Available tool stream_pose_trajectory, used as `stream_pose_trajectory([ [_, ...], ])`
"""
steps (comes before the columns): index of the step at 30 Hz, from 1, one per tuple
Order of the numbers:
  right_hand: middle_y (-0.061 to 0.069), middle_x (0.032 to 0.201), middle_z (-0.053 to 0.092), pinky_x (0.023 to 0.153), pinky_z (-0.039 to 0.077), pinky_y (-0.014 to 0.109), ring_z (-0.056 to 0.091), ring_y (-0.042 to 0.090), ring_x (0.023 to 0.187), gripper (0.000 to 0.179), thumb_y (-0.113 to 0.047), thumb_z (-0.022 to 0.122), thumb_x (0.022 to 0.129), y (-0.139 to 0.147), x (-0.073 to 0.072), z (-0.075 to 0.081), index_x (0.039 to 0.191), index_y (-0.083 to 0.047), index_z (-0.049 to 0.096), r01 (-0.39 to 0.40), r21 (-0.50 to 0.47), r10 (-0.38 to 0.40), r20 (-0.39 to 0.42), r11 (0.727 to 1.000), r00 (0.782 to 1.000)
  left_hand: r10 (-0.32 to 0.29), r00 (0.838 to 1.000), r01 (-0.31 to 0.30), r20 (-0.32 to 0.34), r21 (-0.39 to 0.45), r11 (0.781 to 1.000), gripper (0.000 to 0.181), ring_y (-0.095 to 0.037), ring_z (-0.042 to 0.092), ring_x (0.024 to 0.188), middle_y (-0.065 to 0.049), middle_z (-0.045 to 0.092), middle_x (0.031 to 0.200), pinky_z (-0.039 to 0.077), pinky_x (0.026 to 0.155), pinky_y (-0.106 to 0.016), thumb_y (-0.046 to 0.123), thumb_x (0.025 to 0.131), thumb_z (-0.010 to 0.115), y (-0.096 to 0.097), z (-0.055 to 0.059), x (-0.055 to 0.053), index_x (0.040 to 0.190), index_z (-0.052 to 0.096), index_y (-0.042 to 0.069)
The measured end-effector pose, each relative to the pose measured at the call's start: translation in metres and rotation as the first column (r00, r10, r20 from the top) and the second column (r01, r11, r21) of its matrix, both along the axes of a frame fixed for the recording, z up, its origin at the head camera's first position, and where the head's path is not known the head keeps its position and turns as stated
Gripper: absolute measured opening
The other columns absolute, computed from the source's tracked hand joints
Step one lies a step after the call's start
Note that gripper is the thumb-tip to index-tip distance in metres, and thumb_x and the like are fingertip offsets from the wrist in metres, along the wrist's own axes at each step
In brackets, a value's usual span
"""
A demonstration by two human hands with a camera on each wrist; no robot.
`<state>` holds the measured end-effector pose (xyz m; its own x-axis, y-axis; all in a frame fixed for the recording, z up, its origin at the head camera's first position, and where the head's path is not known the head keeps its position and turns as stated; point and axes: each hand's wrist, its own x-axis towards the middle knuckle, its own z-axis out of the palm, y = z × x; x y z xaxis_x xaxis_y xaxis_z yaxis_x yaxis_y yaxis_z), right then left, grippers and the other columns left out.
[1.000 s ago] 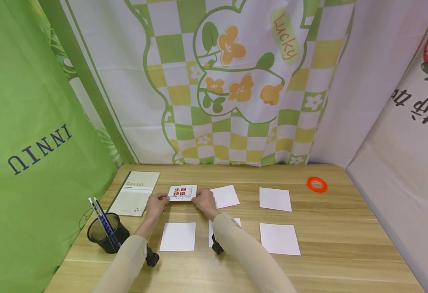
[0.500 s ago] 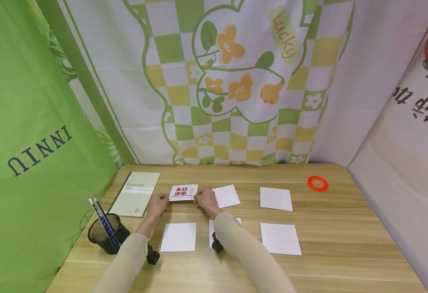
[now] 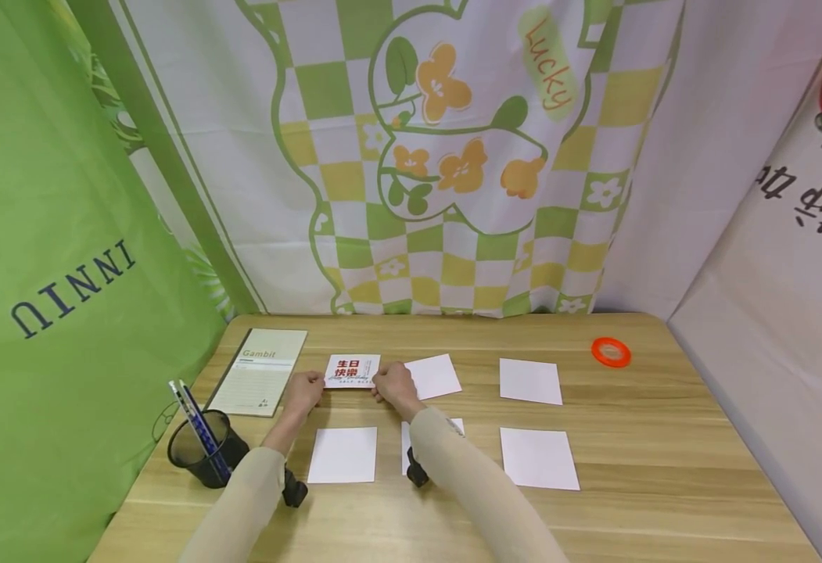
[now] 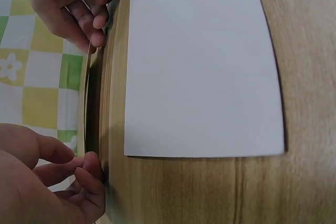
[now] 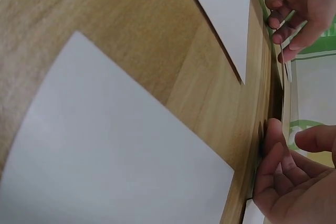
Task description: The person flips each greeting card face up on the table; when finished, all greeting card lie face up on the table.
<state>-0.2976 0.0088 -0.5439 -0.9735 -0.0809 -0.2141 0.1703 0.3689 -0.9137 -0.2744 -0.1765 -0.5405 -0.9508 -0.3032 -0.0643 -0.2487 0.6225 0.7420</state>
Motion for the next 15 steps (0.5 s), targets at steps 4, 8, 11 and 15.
stream_pose_trajectory([
  [4,0.018,0.074,0.07,0.047,0.051,0.022,0.064,0.017,0.052,0.025,0.001,0.053,0.085,0.0,0.0,-0.001,0.103,0.008,0.068,-0.013,0.018,0.013,-0.001,1.0,1.0,-0.005,1.0,0.005,0.006,-0.048,0.999,0.026,-0.023,0.055,0.063,-0.013,0.068,0.08,0.038,0.05,-0.029,0.014,0.09,0.055,0.001,0.001,0.0,0.103,0.072,0.0],
  [8,0.015,0.071,0.069,0.044,0.047,0.02,0.062,0.015,0.052,0.022,-0.002,0.053,0.086,0.0,0.002,0.002,0.099,0.005,0.07,-0.028,0.069,0.031,-0.029,0.997,0.999,-0.013,1.0,0.014,0.02,-0.075,0.997,0.029,-0.026,0.061,0.075,-0.017,0.07,0.101,0.044,0.056,-0.032,0.012,0.089,0.054,0.002,0.003,0.0,0.109,0.07,0.0],
  [11,0.012,0.069,0.069,0.042,0.043,0.019,0.061,0.015,0.051,0.02,-0.005,0.053,0.087,-0.001,0.005,0.005,0.093,0.003,0.07,-0.046,0.134,0.054,-0.054,0.99,0.997,-0.019,0.999,0.022,0.031,-0.087,0.996,0.029,-0.026,0.063,0.077,-0.017,0.069,0.103,0.047,0.058,-0.033,0.011,0.088,0.054,0.003,0.004,0.001,0.11,0.069,-0.001],
  [15,0.01,0.068,0.068,0.042,0.041,0.019,0.061,0.015,0.051,0.018,-0.006,0.052,0.088,-0.002,0.009,0.009,0.085,-0.001,0.069,-0.061,0.188,0.074,-0.06,0.98,0.995,-0.025,0.999,0.03,0.048,-0.102,0.994,0.028,-0.023,0.06,0.07,-0.015,0.07,0.094,0.046,0.056,-0.033,0.01,0.087,0.055,0.003,0.006,0.002,0.109,0.068,-0.001],
])
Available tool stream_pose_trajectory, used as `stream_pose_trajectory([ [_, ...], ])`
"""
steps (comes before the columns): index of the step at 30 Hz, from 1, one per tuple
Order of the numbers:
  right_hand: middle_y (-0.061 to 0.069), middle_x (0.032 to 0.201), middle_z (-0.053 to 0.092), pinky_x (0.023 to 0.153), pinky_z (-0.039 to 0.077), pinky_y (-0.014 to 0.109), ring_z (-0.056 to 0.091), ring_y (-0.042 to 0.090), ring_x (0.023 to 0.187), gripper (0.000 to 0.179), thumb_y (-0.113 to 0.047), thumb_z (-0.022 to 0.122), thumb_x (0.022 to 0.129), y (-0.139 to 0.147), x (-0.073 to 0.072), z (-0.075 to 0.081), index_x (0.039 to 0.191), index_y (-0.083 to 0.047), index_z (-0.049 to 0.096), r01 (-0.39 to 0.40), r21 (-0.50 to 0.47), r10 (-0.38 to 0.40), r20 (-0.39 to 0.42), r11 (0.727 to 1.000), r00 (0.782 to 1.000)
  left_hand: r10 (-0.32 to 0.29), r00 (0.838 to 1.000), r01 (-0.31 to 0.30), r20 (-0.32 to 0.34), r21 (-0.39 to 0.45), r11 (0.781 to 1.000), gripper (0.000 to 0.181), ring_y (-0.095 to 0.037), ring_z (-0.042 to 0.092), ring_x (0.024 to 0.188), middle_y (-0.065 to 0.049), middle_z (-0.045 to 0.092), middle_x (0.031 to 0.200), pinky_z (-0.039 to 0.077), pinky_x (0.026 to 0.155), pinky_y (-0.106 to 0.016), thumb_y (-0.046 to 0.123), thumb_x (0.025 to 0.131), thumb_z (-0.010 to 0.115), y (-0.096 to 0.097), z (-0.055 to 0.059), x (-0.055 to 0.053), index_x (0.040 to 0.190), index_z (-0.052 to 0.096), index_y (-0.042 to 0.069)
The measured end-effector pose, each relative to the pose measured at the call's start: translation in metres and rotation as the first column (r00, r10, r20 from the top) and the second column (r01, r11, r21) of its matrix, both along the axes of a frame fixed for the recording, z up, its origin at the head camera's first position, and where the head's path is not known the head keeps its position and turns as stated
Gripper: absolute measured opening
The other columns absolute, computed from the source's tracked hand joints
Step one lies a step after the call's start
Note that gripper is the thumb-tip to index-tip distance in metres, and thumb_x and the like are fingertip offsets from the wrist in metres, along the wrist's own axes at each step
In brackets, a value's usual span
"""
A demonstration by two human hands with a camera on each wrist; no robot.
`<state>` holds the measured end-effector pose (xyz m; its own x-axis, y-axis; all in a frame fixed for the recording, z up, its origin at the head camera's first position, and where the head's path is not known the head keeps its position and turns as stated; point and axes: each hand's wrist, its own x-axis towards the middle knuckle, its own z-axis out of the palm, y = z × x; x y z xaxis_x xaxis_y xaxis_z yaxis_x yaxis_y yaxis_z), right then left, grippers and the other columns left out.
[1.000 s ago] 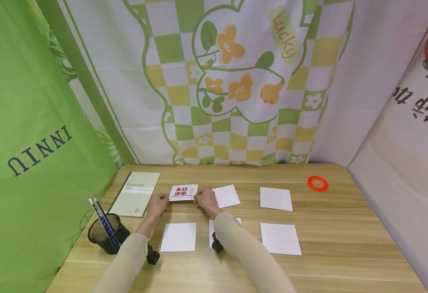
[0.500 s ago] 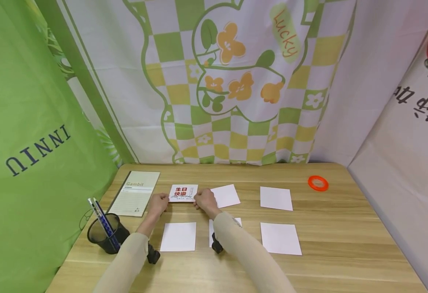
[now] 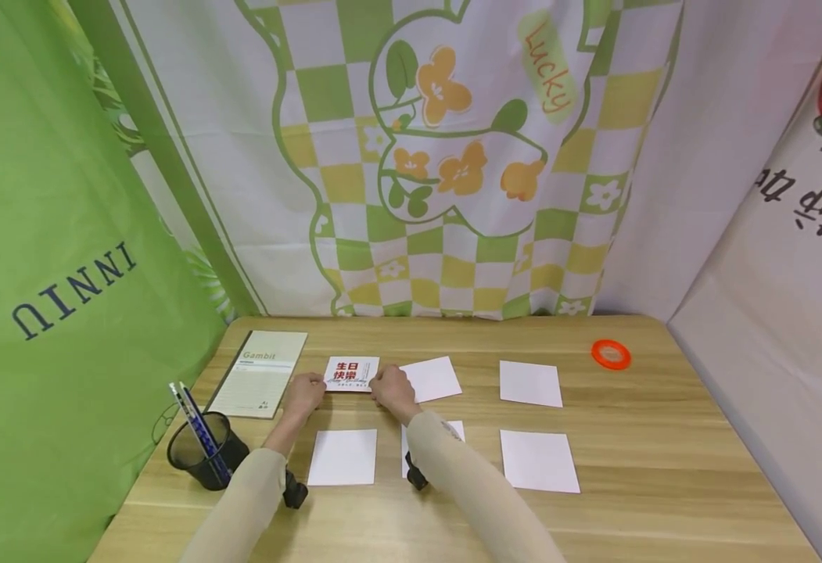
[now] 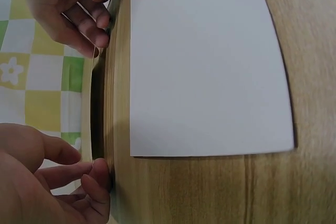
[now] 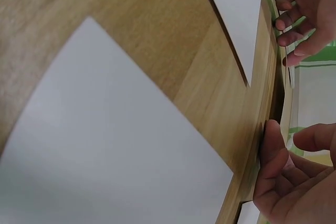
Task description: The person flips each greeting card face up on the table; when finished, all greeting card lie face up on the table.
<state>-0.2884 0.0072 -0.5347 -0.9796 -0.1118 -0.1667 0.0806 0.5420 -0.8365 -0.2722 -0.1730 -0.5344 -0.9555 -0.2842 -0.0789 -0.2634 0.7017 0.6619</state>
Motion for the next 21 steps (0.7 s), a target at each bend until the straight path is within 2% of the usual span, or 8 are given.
stream_pose_trajectory([
  [5,0.009,0.067,0.068,0.045,0.04,0.021,0.062,0.017,0.054,0.019,-0.006,0.053,0.088,-0.0021,0.0035,0.0032,0.075,-0.006,0.066,-0.005,0.022,0.005,-0.01,1.0,1.0,-0.005,1.0,0.005,0.005,0.007,1.0,0.03,-0.022,0.058,0.068,-0.015,0.069,0.092,0.045,0.056,-0.034,0.01,0.088,0.056,-0.0017,0.0026,0.0019,0.113,0.067,-0.002],
  [12,0.013,0.07,0.069,0.044,0.042,0.02,0.065,0.022,0.057,0.018,-0.005,0.051,0.086,-0.0022,0.0056,-0.0007,0.077,-0.004,0.067,-0.023,0.0,0.023,-0.04,1.0,0.999,-0.035,0.999,0.034,-0.01,-0.064,0.997,0.029,-0.03,0.062,0.083,-0.017,0.069,0.103,0.05,0.068,-0.046,0.011,0.086,0.056,-0.0022,0.0011,0.0032,0.11,0.068,-0.001],
  [16,0.013,0.07,0.069,0.044,0.04,0.019,0.064,0.022,0.056,0.019,-0.005,0.051,0.086,-0.0017,0.0053,-0.0008,0.079,-0.002,0.068,-0.03,0.0,0.03,-0.049,1.0,0.998,-0.042,0.999,0.04,-0.023,-0.091,0.995,0.023,-0.026,0.059,0.073,-0.014,0.068,0.088,0.046,0.058,-0.04,0.011,0.085,0.057,-0.0018,0.0016,0.0043,0.1,0.069,-0.001],
  [19,0.013,0.07,0.069,0.046,0.039,0.021,0.063,0.02,0.055,0.02,-0.006,0.051,0.089,-0.0012,0.0048,-0.0003,0.081,-0.001,0.069,-0.039,0.012,0.039,-0.049,0.999,0.998,-0.051,0.998,0.048,-0.022,-0.095,0.994,0.013,-0.021,0.051,0.06,-0.009,0.06,0.071,0.038,0.05,-0.033,0.009,0.086,0.057,-0.0012,0.0023,0.0052,0.084,0.065,0.0],
  [21,0.012,0.07,0.069,0.047,0.039,0.021,0.063,0.02,0.055,0.02,-0.007,0.051,0.09,-0.0009,0.0049,-0.0008,0.085,-0.001,0.069,-0.044,0.023,0.045,-0.052,0.999,0.998,-0.051,0.999,0.049,-0.017,-0.096,0.994,0.013,-0.019,0.046,0.056,-0.007,0.054,0.065,0.036,0.048,-0.031,0.009,0.086,0.056,-0.0006,0.0029,0.006,0.076,0.059,0.002],
])
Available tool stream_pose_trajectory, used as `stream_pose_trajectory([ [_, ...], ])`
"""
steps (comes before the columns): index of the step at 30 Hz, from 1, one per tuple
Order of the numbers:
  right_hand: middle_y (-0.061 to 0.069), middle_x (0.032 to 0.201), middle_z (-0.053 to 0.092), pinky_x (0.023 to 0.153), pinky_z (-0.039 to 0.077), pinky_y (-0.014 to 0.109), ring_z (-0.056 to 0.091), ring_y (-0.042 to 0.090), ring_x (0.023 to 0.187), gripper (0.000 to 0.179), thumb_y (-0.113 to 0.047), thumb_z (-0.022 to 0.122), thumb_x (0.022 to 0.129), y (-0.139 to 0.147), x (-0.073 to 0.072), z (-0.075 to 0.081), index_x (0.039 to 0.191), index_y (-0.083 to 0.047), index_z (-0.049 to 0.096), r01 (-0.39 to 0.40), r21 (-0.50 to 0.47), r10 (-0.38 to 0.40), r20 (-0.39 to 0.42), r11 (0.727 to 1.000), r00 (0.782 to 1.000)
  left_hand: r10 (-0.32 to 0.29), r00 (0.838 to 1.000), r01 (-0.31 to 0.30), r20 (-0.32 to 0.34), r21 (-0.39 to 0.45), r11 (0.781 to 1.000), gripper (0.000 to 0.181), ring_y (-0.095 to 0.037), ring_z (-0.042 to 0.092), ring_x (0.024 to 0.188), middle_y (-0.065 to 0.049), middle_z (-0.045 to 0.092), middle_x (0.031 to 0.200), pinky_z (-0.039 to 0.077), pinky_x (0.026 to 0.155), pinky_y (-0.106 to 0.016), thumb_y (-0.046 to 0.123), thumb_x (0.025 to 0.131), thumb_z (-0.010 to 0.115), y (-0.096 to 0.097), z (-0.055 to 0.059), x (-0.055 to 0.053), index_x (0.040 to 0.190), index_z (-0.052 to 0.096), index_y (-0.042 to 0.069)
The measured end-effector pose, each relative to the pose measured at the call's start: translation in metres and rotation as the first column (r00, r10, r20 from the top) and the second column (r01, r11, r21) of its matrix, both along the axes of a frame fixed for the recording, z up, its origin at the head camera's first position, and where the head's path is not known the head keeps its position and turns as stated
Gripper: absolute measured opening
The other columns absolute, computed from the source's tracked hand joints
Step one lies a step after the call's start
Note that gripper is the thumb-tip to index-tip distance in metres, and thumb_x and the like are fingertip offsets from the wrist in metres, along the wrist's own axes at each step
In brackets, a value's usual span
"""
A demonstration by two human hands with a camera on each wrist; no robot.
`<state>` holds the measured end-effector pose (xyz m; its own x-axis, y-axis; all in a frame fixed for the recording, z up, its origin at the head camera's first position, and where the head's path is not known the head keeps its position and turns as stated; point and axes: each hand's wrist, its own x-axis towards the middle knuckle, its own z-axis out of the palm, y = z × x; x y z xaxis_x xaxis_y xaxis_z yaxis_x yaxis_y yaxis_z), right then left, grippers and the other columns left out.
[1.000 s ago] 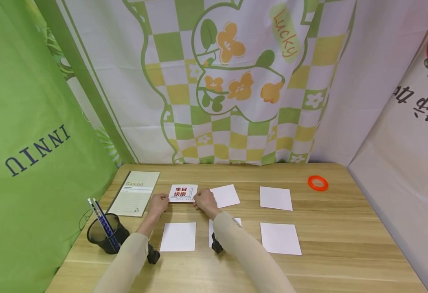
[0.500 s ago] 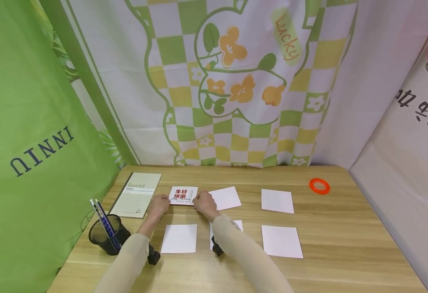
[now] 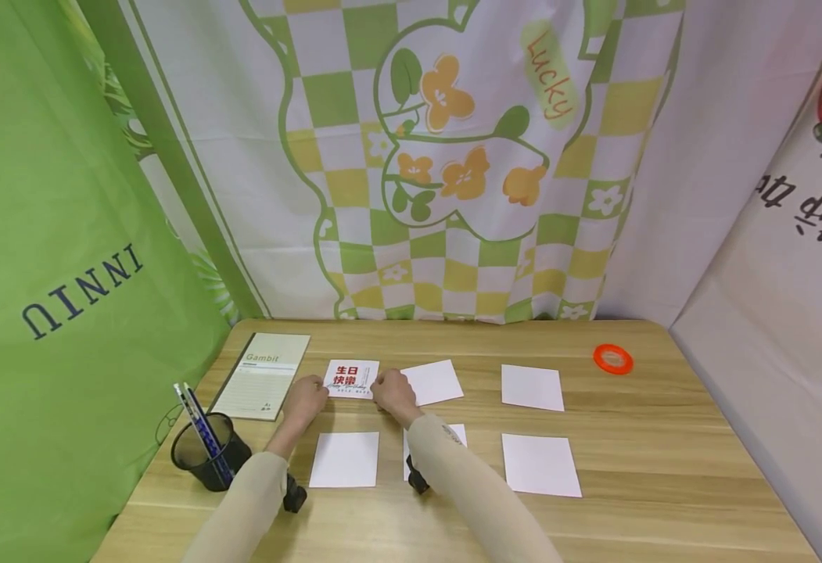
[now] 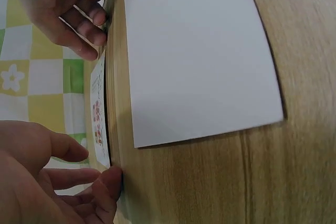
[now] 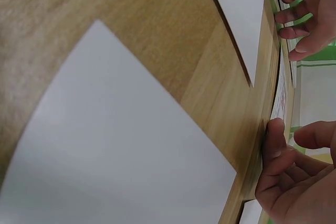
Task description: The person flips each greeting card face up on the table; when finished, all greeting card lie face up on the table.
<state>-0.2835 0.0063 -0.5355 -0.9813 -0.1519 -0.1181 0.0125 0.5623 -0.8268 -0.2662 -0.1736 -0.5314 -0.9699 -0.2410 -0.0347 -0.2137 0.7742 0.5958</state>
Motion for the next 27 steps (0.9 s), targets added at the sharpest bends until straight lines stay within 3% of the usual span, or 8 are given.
stream_pose_trajectory([
  [3,0.011,0.071,0.069,0.048,0.042,0.021,0.066,0.022,0.057,0.02,-0.006,0.051,0.09,0.002,0.0,0.001,0.094,0.002,0.069,-0.013,-0.013,0.013,-0.015,1.0,1.0,-0.005,1.0,0.004,-0.015,-0.024,1.0,0.013,-0.022,0.05,0.058,-0.009,0.055,0.068,0.041,0.049,-0.035,0.009,0.088,0.055,0.003,0.001,0.0,0.077,0.057,0.002],
  [6,0.012,0.071,0.069,0.048,0.044,0.02,0.067,0.026,0.059,0.025,-0.004,0.051,0.088,0.005,0.001,0.001,0.103,0.005,0.068,-0.03,-0.04,0.029,-0.04,0.999,0.999,-0.013,0.998,0.009,-0.064,-0.068,0.998,0.019,-0.031,0.059,0.073,-0.018,0.062,0.086,0.049,0.059,-0.045,0.011,0.089,0.055,0.008,0.003,0.001,0.097,0.064,-0.003],
  [9,0.014,0.074,0.07,0.047,0.044,0.02,0.068,0.03,0.06,0.03,-0.004,0.051,0.086,0.009,0.003,0.003,0.111,0.008,0.064,-0.036,-0.068,0.032,-0.056,0.997,0.998,-0.024,0.991,0.009,-0.13,-0.117,0.993,0.032,-0.04,0.059,0.087,-0.024,0.061,0.101,0.05,0.07,-0.053,0.013,0.089,0.058,0.016,0.005,0.005,0.115,0.063,-0.004],
  [13,0.02,0.079,0.069,0.045,0.043,0.021,0.067,0.037,0.064,0.036,-0.004,0.051,0.086,0.014,0.006,0.005,0.119,0.009,0.059,-0.024,-0.128,0.016,-0.061,0.991,0.998,-0.041,0.981,0.01,-0.192,-0.16,0.987,0.03,-0.041,0.056,0.088,-0.024,0.06,0.1,0.049,0.071,-0.053,0.012,0.087,0.06,0.027,0.004,0.007,0.112,0.065,-0.003],
  [19,0.025,0.083,0.067,0.051,0.054,0.032,0.066,0.039,0.067,0.038,0.0,0.05,0.086,0.024,0.01,0.006,0.122,0.011,0.055,-0.015,-0.196,0.0,-0.074,0.98,0.997,-0.108,0.952,0.058,-0.287,-0.177,0.983,0.026,-0.044,0.057,0.089,-0.025,0.063,0.098,0.049,0.071,-0.055,0.008,0.083,0.061,0.048,-0.002,0.012,0.105,0.068,-0.003],
  [23,0.024,0.083,0.067,0.048,0.049,0.025,0.066,0.04,0.068,0.035,-0.001,0.051,0.088,0.033,0.008,0.007,0.121,0.01,0.057,-0.003,-0.191,-0.016,-0.099,0.982,0.995,-0.152,0.93,0.104,-0.334,-0.157,0.982,0.024,-0.044,0.057,0.093,-0.024,0.063,0.101,0.049,0.075,-0.054,0.008,0.082,0.062,0.063,-0.005,0.015,0.103,0.069,-0.003],
  [27,0.022,0.083,0.067,0.045,0.045,0.02,0.066,0.039,0.07,0.031,0.001,0.05,0.09,0.042,0.006,0.008,0.118,0.011,0.059,0.006,-0.189,-0.031,-0.134,0.982,0.991,-0.191,0.922,0.163,-0.338,-0.108,0.981,0.027,-0.042,0.055,0.099,-0.023,0.062,0.107,0.048,0.08,-0.053,0.006,0.085,0.063,0.076,-0.007,0.017,0.111,0.066,-0.003],
])
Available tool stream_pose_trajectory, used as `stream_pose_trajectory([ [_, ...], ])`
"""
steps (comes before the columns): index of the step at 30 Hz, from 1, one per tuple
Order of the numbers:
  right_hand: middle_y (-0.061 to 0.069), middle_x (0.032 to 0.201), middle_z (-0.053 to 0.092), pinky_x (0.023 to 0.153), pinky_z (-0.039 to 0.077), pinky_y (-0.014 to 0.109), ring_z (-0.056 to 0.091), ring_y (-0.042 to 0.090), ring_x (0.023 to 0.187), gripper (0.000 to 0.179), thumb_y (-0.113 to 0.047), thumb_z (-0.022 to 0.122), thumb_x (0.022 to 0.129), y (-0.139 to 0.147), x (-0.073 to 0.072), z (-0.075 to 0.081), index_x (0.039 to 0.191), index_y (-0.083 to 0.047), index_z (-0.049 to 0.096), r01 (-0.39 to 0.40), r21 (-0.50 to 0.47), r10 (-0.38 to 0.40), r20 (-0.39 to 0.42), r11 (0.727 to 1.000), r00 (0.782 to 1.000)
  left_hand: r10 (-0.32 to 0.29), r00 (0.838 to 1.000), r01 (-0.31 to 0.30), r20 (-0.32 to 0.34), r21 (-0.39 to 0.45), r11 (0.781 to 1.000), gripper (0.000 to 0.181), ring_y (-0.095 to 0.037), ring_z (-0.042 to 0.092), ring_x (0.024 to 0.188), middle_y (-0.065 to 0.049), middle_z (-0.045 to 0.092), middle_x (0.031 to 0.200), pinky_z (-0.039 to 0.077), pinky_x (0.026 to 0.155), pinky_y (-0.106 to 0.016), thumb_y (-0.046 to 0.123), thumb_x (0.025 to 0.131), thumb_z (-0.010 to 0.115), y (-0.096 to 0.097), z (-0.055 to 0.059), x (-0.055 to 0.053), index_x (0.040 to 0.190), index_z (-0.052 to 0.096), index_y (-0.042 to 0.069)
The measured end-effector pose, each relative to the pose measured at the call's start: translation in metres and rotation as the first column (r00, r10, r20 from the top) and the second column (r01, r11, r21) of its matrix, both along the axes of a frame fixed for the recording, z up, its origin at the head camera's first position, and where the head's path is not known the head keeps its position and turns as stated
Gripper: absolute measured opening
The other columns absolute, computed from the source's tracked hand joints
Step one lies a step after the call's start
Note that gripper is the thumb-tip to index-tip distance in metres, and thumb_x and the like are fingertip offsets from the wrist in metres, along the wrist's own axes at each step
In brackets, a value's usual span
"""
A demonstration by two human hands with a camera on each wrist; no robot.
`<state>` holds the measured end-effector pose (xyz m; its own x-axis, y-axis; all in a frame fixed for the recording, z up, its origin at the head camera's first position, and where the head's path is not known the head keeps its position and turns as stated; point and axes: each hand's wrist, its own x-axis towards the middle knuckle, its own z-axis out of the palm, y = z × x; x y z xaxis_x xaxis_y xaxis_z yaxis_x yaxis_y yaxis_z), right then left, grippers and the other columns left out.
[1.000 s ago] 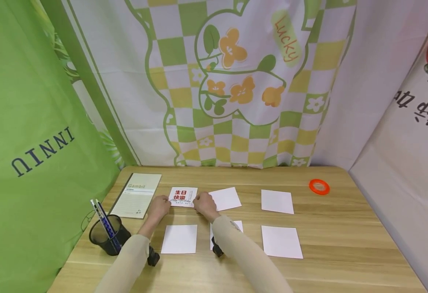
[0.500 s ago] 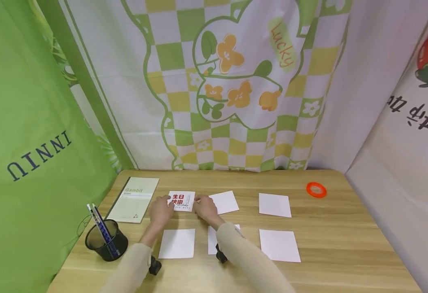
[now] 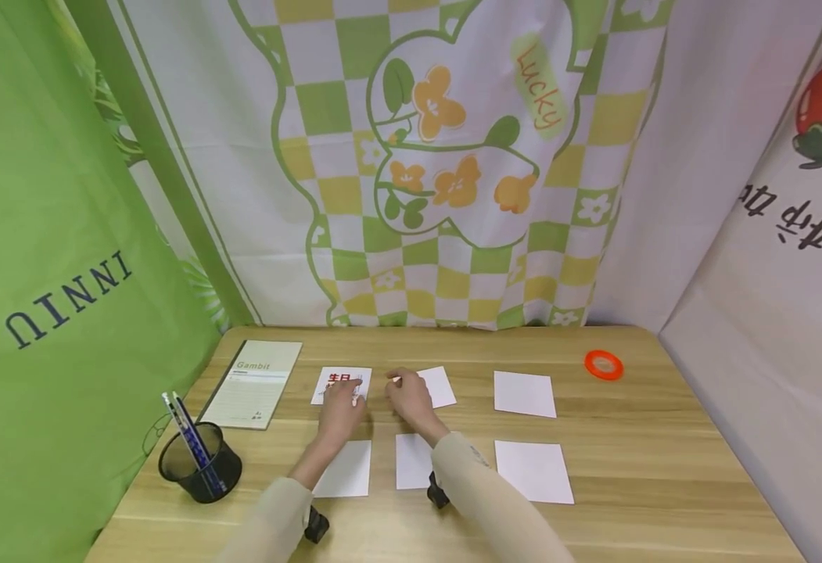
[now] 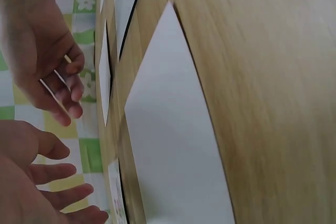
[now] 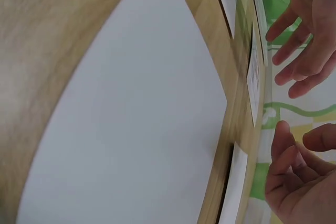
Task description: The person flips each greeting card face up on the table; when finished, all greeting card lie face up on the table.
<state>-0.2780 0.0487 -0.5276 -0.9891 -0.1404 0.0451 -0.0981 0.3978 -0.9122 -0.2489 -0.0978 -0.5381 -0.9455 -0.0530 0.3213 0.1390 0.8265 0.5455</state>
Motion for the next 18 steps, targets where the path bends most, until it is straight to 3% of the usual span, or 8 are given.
stream_pose_trajectory([
  [8,0.012,0.088,0.069,0.068,0.052,0.031,0.063,0.021,0.078,0.027,-0.001,0.055,0.09,0.021,-0.003,0.001,0.114,0.008,0.063,0.078,0.082,-0.069,-0.114,0.994,0.991,-0.144,0.988,0.143,0.051,0.031,0.989,0.034,-0.043,0.05,0.114,-0.024,0.059,0.119,0.045,0.093,-0.055,0.005,0.087,0.061,0.024,-0.005,0.006,0.119,0.062,-0.005],
  [14,0.02,0.104,0.066,0.085,0.051,0.045,0.06,0.032,0.097,0.027,0.0,0.055,0.089,0.037,-0.007,-0.006,0.114,0.009,0.063,0.106,0.115,-0.088,-0.148,0.988,0.985,-0.247,0.964,0.248,0.093,0.004,0.969,0.036,-0.039,0.048,0.119,-0.022,0.058,0.123,0.045,0.097,-0.05,0.008,0.09,0.06,0.039,-0.008,0.006,0.124,0.059,-0.004],
  [18,0.025,0.115,0.061,0.094,0.045,0.052,0.055,0.04,0.11,0.031,-0.003,0.056,0.088,0.047,-0.009,-0.01,0.116,0.008,0.062,0.13,0.186,-0.099,-0.167,0.974,0.981,-0.253,0.961,0.257,0.115,-0.026,0.966,0.038,-0.039,0.05,0.118,-0.023,0.057,0.123,0.047,0.095,-0.05,0.008,0.089,0.062,0.045,-0.01,0.005,0.125,0.059,-0.004],
])
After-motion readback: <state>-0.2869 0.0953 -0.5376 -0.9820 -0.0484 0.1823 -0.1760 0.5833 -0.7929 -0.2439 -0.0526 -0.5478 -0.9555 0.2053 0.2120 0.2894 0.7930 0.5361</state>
